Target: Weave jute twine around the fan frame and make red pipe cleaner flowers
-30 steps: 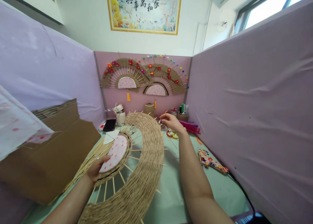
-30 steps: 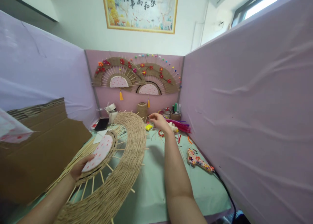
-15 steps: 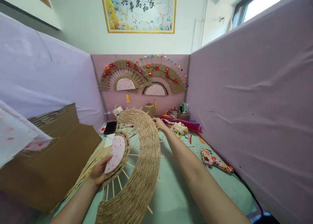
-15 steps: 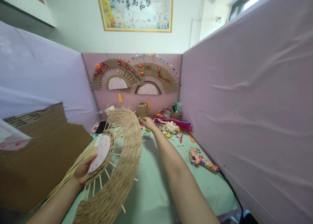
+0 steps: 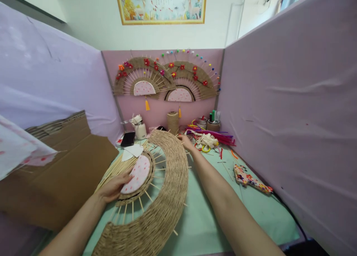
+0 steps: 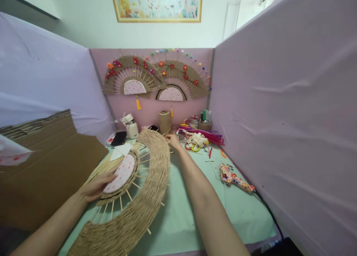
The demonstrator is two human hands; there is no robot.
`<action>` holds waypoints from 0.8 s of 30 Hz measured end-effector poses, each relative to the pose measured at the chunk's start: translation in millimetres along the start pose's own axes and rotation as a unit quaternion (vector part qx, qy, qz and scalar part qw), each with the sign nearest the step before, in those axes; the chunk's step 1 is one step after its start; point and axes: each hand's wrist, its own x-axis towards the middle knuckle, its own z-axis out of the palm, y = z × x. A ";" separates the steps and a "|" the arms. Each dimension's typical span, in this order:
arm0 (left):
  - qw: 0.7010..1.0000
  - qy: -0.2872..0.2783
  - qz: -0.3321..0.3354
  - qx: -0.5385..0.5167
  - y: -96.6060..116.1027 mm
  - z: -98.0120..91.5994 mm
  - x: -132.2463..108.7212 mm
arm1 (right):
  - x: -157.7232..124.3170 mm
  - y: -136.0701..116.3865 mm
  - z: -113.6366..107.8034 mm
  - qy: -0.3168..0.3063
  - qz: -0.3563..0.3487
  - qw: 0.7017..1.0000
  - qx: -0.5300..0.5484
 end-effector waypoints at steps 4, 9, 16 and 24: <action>0.995 0.038 -0.064 0.059 6.5 -9.2 2.9 | -2.0 14.0 3.3 -0.039 0.008 0.999 0.010; 0.984 0.031 -0.127 0.125 16.5 -7.4 12.9 | -0.6 29.9 1.5 -0.094 0.021 0.995 -0.028; 0.941 0.026 -0.153 0.301 30.4 -3.3 17.8 | -3.8 43.4 -9.9 -0.120 0.046 0.977 -0.172; 0.740 0.036 -0.035 0.671 85.9 22.1 59.8 | -2.3 49.0 -9.4 -0.139 0.061 0.967 -0.204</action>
